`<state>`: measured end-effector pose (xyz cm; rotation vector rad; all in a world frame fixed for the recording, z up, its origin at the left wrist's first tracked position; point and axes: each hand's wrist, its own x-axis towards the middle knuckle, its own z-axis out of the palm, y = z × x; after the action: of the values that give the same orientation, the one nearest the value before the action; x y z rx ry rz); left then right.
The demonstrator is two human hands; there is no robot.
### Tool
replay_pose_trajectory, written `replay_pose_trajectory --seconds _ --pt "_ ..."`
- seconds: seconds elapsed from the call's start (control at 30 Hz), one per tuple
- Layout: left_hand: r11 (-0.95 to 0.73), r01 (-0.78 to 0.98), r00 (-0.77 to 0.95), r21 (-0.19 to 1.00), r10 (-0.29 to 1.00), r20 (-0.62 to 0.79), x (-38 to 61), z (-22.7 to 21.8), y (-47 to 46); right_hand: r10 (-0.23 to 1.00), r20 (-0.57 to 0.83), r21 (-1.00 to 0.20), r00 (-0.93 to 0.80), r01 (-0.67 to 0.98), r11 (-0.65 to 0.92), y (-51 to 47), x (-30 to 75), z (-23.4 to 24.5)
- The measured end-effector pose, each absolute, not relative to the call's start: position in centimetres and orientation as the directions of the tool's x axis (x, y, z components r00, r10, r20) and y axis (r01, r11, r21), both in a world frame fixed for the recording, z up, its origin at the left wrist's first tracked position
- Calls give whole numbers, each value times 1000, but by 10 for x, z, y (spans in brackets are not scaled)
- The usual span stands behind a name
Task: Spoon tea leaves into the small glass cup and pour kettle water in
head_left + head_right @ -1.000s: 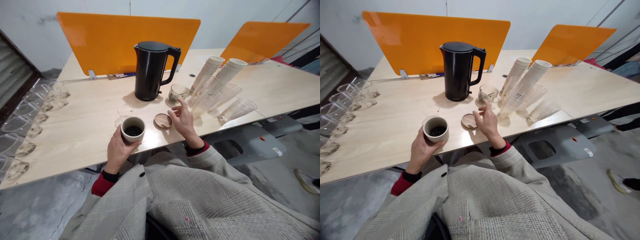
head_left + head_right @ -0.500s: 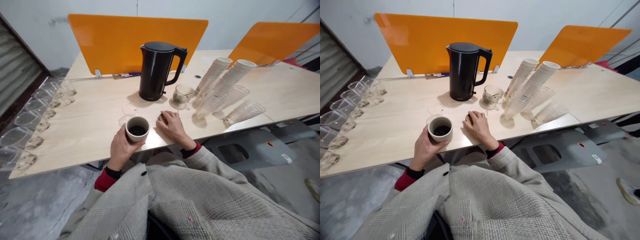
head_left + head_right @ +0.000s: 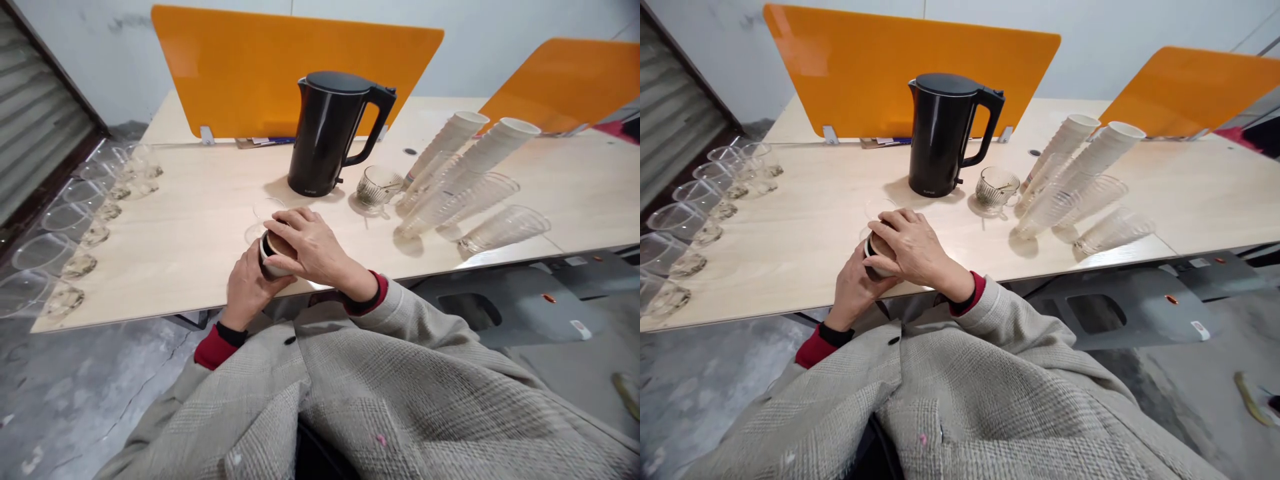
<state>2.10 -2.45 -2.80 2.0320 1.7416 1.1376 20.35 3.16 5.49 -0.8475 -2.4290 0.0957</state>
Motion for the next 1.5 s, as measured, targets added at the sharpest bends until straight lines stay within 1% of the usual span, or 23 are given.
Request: replay_pose_trajectory --seconds 0.2,0.33,0.47,0.6,0.67,0.73,0.83,0.87,0.93,1.03,1.1,1.17,1.2,1.27,1.37,1.43,1.5 --pt "-299 753 9 587 895 445 22 -34 -23 583 432 -201 -688 557 806 26 194 55" --pt "-303 765 21 569 894 447 22 -35 -24 597 437 -215 -673 566 796 22 192 48" --pt "-295 750 18 592 904 428 23 -32 -22 623 452 -238 -638 587 774 22 189 42" --pt "-292 704 -7 648 908 418 24 -28 -19 610 467 -268 -641 555 788 23 187 40" --pt "-255 687 -52 681 917 396 24 -24 -21 598 501 -320 -626 508 800 24 192 40" --pt "-246 654 -76 715 920 386 20 -18 -28 601 555 -392 -575 456 799 26 205 41" --pt "-275 594 -120 756 899 421 6 -6 -39 668 604 -508 -435 436 743 38 233 40" --pt "-276 585 -161 763 882 442 -1 -2 -40 706 595 -548 -385 449 706 45 243 37" --pt "-267 560 -248 784 849 466 -19 9 -34 788 531 -622 -311 489 612 62 258 31" --pt "-257 552 -337 793 801 495 -50 25 -3 871 371 -704 -322 514 490 88 264 19" --pt "-268 562 -368 783 766 527 -67 35 30 892 259 -778 -370 467 420 102 256 14" --pt "-291 574 -353 765 755 553 -78 40 66 894 177 -862 -411 374 343 110 242 12" --pt "-303 570 -323 764 772 548 -80 42 83 890 155 -897 -428 316 308 112 234 12" --pt "-318 548 -319 774 776 545 -79 41 115 875 147 -944 -462 198 263 116 219 10" --pt "-345 474 -267 810 821 505 -66 31 152 855 164 -975 -493 48 215 120 197 3" --pt "-351 438 -226 828 848 479 -54 22 170 855 174 -982 -489 -29 184 124 186 -5" --pt "-361 383 -194 850 869 456 -42 11 183 865 191 -981 -463 -68 180 129 177 -12"
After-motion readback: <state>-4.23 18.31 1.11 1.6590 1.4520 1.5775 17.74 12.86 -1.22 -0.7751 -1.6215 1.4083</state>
